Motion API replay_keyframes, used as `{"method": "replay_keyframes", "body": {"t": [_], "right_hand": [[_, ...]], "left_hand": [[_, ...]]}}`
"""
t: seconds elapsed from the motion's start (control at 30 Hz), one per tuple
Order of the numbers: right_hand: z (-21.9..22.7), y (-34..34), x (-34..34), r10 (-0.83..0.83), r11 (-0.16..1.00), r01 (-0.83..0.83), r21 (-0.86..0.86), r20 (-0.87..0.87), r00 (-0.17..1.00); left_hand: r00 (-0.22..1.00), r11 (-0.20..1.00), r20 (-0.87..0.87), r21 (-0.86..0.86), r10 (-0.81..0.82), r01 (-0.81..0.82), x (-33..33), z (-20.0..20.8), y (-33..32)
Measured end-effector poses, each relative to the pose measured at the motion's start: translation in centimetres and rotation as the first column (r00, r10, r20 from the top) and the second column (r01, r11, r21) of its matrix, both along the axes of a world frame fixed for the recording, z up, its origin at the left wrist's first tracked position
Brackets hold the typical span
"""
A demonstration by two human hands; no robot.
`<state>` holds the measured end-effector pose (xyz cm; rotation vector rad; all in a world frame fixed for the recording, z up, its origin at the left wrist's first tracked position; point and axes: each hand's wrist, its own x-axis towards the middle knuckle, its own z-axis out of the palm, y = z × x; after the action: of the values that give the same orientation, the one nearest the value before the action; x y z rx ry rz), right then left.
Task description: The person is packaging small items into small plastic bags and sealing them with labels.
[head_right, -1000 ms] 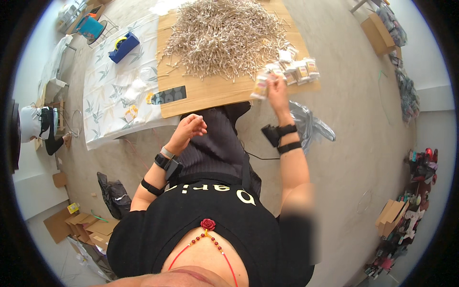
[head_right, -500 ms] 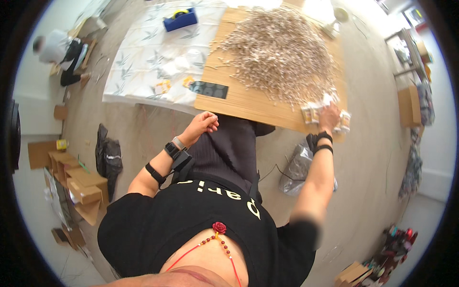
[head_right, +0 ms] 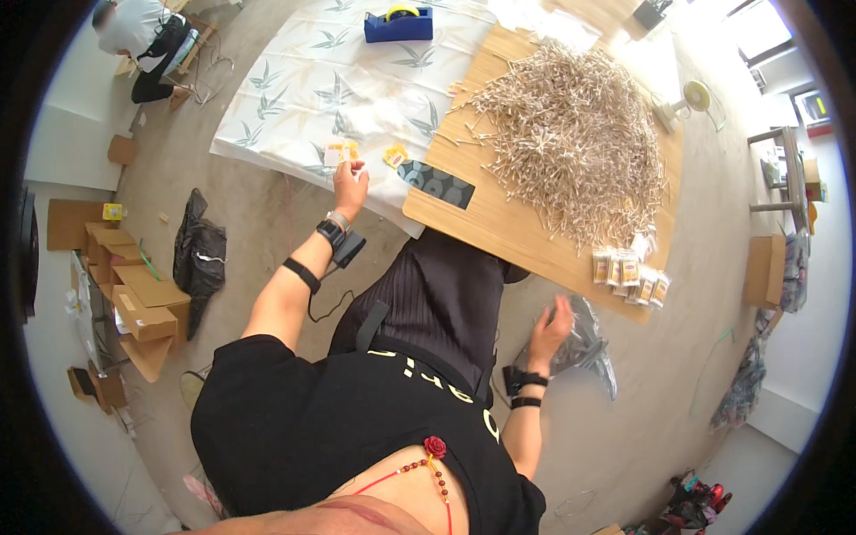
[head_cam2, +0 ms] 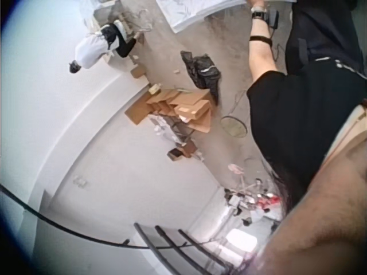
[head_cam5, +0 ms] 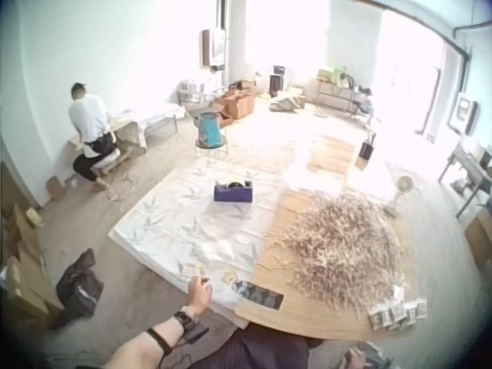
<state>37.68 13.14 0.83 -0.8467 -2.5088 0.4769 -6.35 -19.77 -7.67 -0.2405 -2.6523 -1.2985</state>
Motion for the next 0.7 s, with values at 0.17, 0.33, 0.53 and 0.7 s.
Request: {"method": "replay_keyframes", "body": {"t": [0.17, 0.33, 0.53, 0.7], "right_hand": [[0.1, -6.6, 4.2, 0.014, 0.979, 0.014, -0.205, 0.134, 0.991], [0.5, -9.4, 12.9, 0.118, 0.819, 0.249, -0.517, 0.577, 0.808], [-0.4, -8.5, 24.0, 0.325, 0.819, 0.252, -0.515, 0.78, 0.535], [1.2, -8.7, 27.6, 0.341, 0.805, 0.254, -0.536, 0.769, 0.541]], "left_hand": [[0.998, 0.992, -0.062, -0.124, -0.012, 0.004, -4.0, -0.8, 1.7], [0.986, 0.954, -0.165, -0.296, -0.006, -0.044, -6.5, -1.1, 2.9], [0.992, 0.91, -0.081, -0.41, -0.101, 0.059, -8.8, -0.6, 3.0], [0.975, 0.838, -0.12, -0.538, -0.188, 0.096, -10.7, -1.4, 2.9]]}}
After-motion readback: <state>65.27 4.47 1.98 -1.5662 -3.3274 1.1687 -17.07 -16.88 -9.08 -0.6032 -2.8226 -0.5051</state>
